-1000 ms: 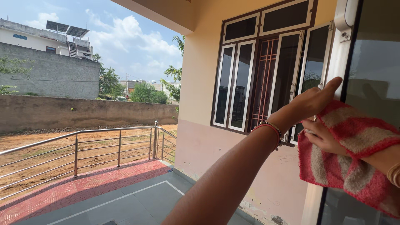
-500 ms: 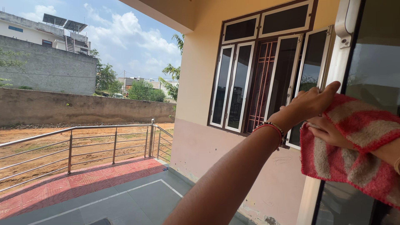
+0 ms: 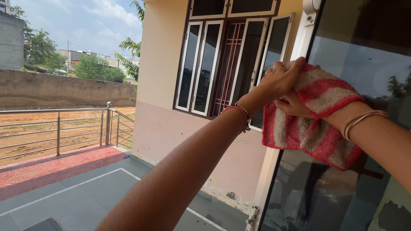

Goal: The person wipes a window frame and glass pane with a red and white cloth. They clean the vertical edges, the horizontal sill, and the metal security bars attached to the window. The person uses both hands to hold the cloth and wipe the surfaces.

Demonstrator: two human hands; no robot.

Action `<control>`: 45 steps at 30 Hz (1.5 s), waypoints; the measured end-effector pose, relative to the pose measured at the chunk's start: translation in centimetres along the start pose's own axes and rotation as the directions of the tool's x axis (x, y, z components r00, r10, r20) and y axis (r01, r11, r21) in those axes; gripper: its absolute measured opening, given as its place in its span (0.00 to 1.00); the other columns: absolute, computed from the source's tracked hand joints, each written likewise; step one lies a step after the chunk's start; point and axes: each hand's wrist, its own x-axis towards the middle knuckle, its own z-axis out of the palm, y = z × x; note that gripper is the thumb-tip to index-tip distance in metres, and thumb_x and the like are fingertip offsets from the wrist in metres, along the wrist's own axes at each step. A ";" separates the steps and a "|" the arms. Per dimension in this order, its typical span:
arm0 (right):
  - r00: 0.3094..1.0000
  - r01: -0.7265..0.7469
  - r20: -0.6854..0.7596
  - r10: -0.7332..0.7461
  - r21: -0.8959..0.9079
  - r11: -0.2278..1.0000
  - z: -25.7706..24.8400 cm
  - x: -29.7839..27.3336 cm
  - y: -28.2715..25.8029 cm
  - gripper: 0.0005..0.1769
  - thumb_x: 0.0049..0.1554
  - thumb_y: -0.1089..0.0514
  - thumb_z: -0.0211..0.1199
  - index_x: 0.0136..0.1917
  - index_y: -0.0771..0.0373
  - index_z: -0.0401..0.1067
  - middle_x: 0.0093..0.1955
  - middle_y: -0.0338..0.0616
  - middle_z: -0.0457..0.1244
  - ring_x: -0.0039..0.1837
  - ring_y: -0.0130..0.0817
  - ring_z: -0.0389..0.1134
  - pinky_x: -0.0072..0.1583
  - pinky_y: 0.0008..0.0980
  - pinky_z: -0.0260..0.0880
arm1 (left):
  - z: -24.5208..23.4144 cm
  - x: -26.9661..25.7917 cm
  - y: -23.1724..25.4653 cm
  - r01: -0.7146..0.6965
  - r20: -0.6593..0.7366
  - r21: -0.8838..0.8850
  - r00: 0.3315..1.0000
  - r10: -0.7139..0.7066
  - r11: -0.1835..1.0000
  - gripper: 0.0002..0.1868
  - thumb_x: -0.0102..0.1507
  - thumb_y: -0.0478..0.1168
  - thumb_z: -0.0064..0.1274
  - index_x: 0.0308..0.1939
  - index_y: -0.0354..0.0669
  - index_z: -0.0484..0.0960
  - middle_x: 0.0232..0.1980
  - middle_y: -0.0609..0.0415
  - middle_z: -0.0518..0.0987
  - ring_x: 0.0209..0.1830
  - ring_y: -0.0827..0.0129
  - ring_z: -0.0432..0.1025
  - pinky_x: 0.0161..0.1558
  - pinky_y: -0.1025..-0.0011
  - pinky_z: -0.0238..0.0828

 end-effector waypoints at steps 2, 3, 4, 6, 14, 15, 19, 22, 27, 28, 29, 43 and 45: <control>0.996 -0.013 -0.085 0.016 0.036 0.999 0.7 0.0 1.4 0.29 0.54 0.40 0.60 0.63 0.55 0.69 0.62 0.53 0.64 0.62 0.50 0.67 0.63 0.45 0.68 | -0.2 -0.1 0.6 0.073 -0.043 -0.176 0.996 -0.082 0.982 0.37 0.66 0.67 0.28 0.77 0.62 0.58 0.69 0.26 0.64 0.69 0.27 0.62 0.66 0.44 0.63; 0.997 -0.071 -0.039 0.073 0.053 0.996 1.0 0.0 1.8 0.30 0.54 0.42 0.60 0.66 0.57 0.68 0.63 0.53 0.64 0.62 0.50 0.67 0.62 0.46 0.68 | -0.4 0.1 1.1 0.168 -0.038 -0.346 0.981 -0.193 0.923 0.44 0.64 0.72 0.30 0.77 0.53 0.56 0.68 0.25 0.66 0.69 0.30 0.64 0.66 0.45 0.63; 0.992 -0.130 0.008 0.129 0.068 0.989 1.2 -0.2 2.0 0.32 0.54 0.44 0.60 0.69 0.58 0.67 0.63 0.53 0.64 0.61 0.51 0.67 0.61 0.47 0.68 | -0.4 0.1 1.5 0.256 -0.008 -0.503 0.954 -0.301 0.825 0.51 0.61 0.76 0.31 0.78 0.45 0.54 0.67 0.25 0.67 0.69 0.33 0.66 0.66 0.46 0.62; 0.982 -0.182 -0.046 0.186 0.072 0.981 1.4 -1.4 0.7 0.26 0.61 0.44 0.57 0.67 0.59 0.69 0.64 0.53 0.64 0.62 0.51 0.67 0.62 0.48 0.68 | -0.7 0.5 1.9 0.208 -0.077 -0.551 0.951 -0.298 0.808 0.61 0.58 0.80 0.31 0.77 0.33 0.53 0.69 0.26 0.68 0.71 0.38 0.65 0.68 0.48 0.59; 0.986 0.053 0.130 -0.107 0.364 0.930 2.4 -9.2 -10.6 0.19 0.56 0.49 0.58 0.57 0.60 0.70 0.59 0.46 0.63 0.60 0.49 0.66 0.57 0.47 0.68 | 1.6 -1.1 0.0 0.095 0.117 -0.854 0.993 0.011 0.512 0.63 0.55 0.82 0.29 0.77 0.31 0.56 0.74 0.32 0.63 0.72 0.42 0.62 0.67 0.52 0.59; 0.991 0.058 0.084 -0.103 0.425 0.904 2.7 -10.1 -12.8 0.18 0.57 0.50 0.57 0.58 0.60 0.71 0.59 0.45 0.63 0.59 0.49 0.66 0.56 0.47 0.68 | 2.3 -1.7 0.0 0.082 0.117 -0.861 0.992 0.040 0.502 0.63 0.56 0.82 0.31 0.77 0.31 0.55 0.76 0.32 0.60 0.75 0.43 0.57 0.69 0.52 0.54; 0.567 -0.250 0.814 -0.127 0.317 0.915 2.0 -12.1 -17.5 0.15 0.69 0.50 0.43 0.57 0.56 0.69 0.56 0.45 0.64 0.58 0.39 0.68 0.59 0.40 0.71 | 4.4 -4.5 0.9 0.318 0.333 -0.825 0.941 -0.052 0.467 0.62 0.55 0.80 0.36 0.74 0.29 0.57 0.74 0.34 0.61 0.71 0.46 0.58 0.64 0.45 0.57; 0.584 -0.552 0.812 -0.012 0.408 0.727 2.8 -13.6 -17.3 0.19 0.68 0.47 0.45 0.66 0.56 0.66 0.65 0.48 0.60 0.66 0.44 0.61 0.67 0.43 0.63 | 6.0 -7.9 1.3 0.414 0.448 -0.763 0.892 -0.056 0.497 0.58 0.53 0.80 0.35 0.63 0.28 0.72 0.61 0.32 0.76 0.61 0.44 0.72 0.56 0.46 0.72; 0.964 -0.078 0.265 0.001 0.281 0.957 4.1 -14.2 -11.2 0.30 0.64 0.45 0.49 0.77 0.53 0.60 0.79 0.45 0.52 0.79 0.46 0.49 0.75 0.46 0.48 | 8.4 -12.0 1.1 0.394 0.416 -0.841 0.909 -0.023 0.371 0.52 0.55 0.77 0.43 0.58 0.28 0.76 0.50 0.36 0.81 0.50 0.53 0.77 0.54 0.59 0.73; 0.957 -0.118 0.287 0.048 0.233 0.965 3.6 -13.9 -10.2 0.29 0.65 0.45 0.49 0.76 0.53 0.60 0.80 0.44 0.52 0.80 0.46 0.50 0.76 0.43 0.50 | 8.8 -12.3 1.1 0.414 0.431 -0.863 0.902 -0.005 0.288 0.51 0.54 0.75 0.44 0.57 0.29 0.77 0.46 0.36 0.82 0.45 0.53 0.80 0.50 0.60 0.78; 0.959 -0.139 0.271 0.080 0.207 0.968 3.3 -13.9 -10.9 0.28 0.65 0.46 0.50 0.75 0.54 0.61 0.79 0.45 0.52 0.80 0.47 0.50 0.76 0.44 0.50 | 9.1 -12.3 1.1 0.399 0.414 -0.859 0.910 -0.023 0.321 0.49 0.55 0.75 0.44 0.57 0.32 0.78 0.45 0.39 0.83 0.44 0.57 0.80 0.50 0.62 0.76; 0.897 -0.285 0.442 0.019 0.544 0.789 3.6 -18.8 -22.5 0.21 0.63 0.54 0.53 0.68 0.61 0.69 0.69 0.44 0.63 0.72 0.45 0.61 0.71 0.41 0.61 | 11.1 -13.8 2.5 0.217 0.187 -0.933 0.974 -0.127 0.286 0.41 0.56 0.77 0.42 0.42 0.41 0.80 0.34 0.48 0.83 0.34 0.68 0.78 0.42 0.67 0.76; 0.739 -0.588 0.664 0.111 0.556 0.587 3.4 -18.4 -22.7 0.18 0.64 0.56 0.52 0.66 0.56 0.71 0.67 0.37 0.66 0.69 0.39 0.64 0.69 0.36 0.64 | 11.6 -14.4 2.7 0.250 0.209 -0.929 0.963 -0.171 0.275 0.43 0.57 0.78 0.43 0.40 0.37 0.78 0.35 0.47 0.80 0.35 0.67 0.75 0.43 0.67 0.75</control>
